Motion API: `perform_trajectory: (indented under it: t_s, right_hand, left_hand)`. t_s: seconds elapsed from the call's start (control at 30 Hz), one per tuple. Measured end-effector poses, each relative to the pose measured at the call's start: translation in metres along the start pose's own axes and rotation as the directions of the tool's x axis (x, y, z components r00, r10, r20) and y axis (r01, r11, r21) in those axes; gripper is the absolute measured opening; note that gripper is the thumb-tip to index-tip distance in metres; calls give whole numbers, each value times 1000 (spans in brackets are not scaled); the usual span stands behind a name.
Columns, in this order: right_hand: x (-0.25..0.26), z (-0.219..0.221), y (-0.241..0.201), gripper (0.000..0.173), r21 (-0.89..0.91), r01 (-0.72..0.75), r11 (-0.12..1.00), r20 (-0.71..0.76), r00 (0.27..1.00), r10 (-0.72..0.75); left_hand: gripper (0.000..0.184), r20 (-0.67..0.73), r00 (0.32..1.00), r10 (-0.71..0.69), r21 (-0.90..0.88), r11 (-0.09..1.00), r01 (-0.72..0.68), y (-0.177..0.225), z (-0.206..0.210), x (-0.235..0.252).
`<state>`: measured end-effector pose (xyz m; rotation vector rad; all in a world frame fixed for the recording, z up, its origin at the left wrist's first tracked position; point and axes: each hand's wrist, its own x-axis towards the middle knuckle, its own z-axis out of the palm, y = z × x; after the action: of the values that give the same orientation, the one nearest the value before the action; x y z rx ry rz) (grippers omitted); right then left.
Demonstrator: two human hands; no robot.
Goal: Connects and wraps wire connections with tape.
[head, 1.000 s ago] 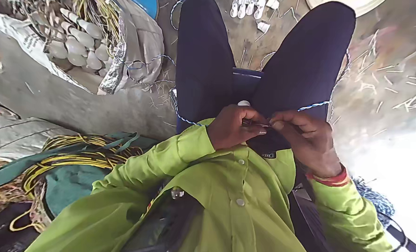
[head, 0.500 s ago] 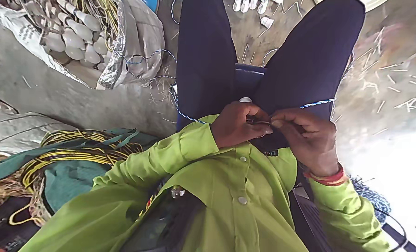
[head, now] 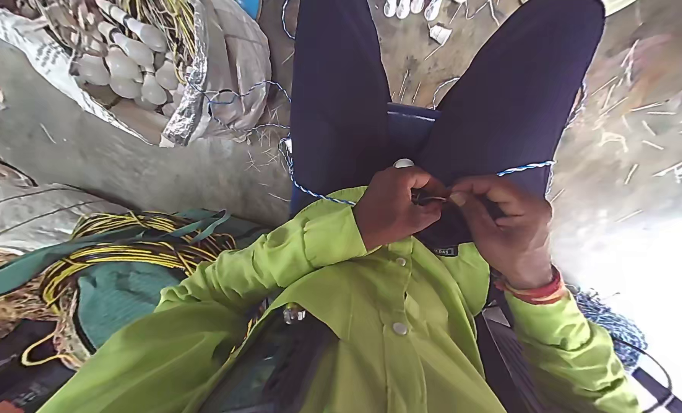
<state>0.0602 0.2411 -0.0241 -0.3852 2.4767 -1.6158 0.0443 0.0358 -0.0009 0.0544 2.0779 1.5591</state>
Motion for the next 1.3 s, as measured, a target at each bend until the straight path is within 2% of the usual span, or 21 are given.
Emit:
perform_trajectory:
  t_s: [0.3,0.57,0.83,0.93,1.03,1.1,1.17,1.3]
  right_hand:
    - [-1,1,1,14,-6,-14,1000,-11,1000,14]
    - [-1,3,2,14,3,-8,1000,-33,999,8]
    - [-3,7,1,18,-114,-41,993,-49,998,35]
    - [-2,8,-2,17,-143,-82,986,-46,996,76]
    - [0,7,-8,18,-169,-169,971,-37,986,165]
    - [4,5,-10,18,-135,-229,964,-21,973,229]
    - [9,1,-13,15,-48,-303,952,23,952,304]
    - [22,-13,-23,13,144,-491,859,223,862,455]
  left_hand:
    - [15,-9,1000,16,0,1000,-16,0,3,1]
    - [8,-49,998,41,3,999,-41,-1,6,2]
    - [7,-62,997,55,48,997,-52,1,6,1]
    - [6,-100,976,191,117,977,-179,-3,9,2]
    - [8,-88,922,376,350,879,-325,-7,11,3]
    - [12,-42,881,470,551,747,-372,-7,10,3]
    - [14,-2,823,568,679,604,-416,-9,8,1]
    - [15,92,651,754,722,400,-565,-14,-3,4]
